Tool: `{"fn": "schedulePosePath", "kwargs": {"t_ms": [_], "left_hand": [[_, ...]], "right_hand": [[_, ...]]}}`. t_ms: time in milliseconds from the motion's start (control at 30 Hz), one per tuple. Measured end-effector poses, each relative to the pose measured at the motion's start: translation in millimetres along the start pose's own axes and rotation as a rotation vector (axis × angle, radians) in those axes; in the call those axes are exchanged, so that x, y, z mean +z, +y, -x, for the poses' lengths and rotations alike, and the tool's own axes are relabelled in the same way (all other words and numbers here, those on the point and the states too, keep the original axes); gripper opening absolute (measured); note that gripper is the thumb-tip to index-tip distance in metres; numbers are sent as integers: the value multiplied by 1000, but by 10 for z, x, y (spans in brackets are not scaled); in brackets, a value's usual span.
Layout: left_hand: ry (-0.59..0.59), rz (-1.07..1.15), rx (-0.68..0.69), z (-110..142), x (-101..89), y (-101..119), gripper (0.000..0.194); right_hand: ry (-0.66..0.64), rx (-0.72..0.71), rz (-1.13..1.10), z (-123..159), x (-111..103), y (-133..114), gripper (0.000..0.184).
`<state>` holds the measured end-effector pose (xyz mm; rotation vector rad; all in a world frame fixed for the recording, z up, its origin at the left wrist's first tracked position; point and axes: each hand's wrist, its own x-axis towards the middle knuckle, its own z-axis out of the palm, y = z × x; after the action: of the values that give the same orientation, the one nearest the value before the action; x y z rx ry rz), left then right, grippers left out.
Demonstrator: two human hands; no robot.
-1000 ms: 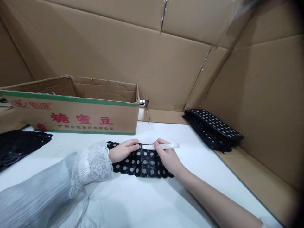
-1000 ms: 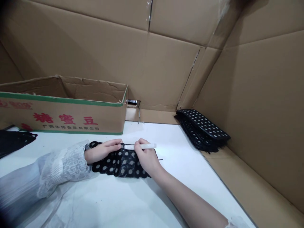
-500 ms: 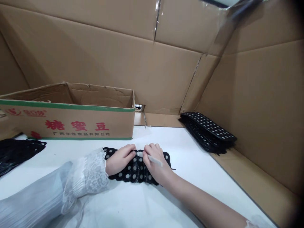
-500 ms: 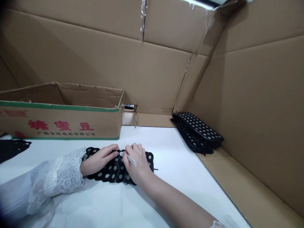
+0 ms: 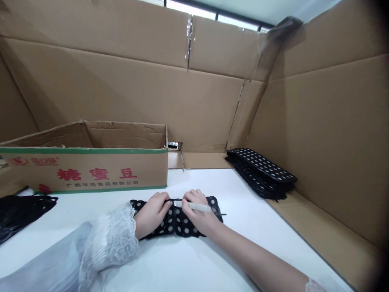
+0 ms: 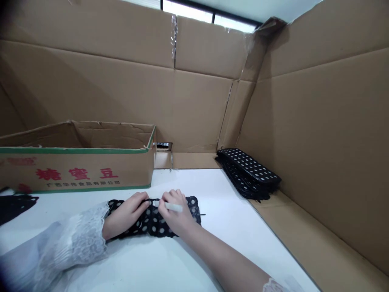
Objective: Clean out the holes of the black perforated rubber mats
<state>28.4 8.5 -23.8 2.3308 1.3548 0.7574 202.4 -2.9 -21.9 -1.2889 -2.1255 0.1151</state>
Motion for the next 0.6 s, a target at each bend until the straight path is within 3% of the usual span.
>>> {"fn": "schedulePosePath", "kwargs": {"t_ms": [100, 200, 267, 367, 433, 533, 600], "left_hand": [[17, -47, -3, -7, 16, -23, 20], [5, -42, -29, -22, -10, -34, 20], [-11, -32, -36, -36, -26, -37, 20], [-24, -21, -36, -52, -29, -40, 20], [-23, -15, -32, -56, -19, -45, 21], [-14, -18, -21, -53, -1, -60, 20], [-12, -28, -17, -50, 9, -71, 20]], "right_hand": [[125, 113, -151, -38, -208, 92, 22], [167, 74, -14, -93, -382, 192, 18], [80, -70, 197, -112, -404, 243, 16], [-190, -251, 403, -99, -335, 288, 13], [-290, -249, 433, -88, -341, 287, 31], [-157, -142, 384, -98, -591, 223, 51], [121, -106, 230, -110, -866, 145, 34]]}}
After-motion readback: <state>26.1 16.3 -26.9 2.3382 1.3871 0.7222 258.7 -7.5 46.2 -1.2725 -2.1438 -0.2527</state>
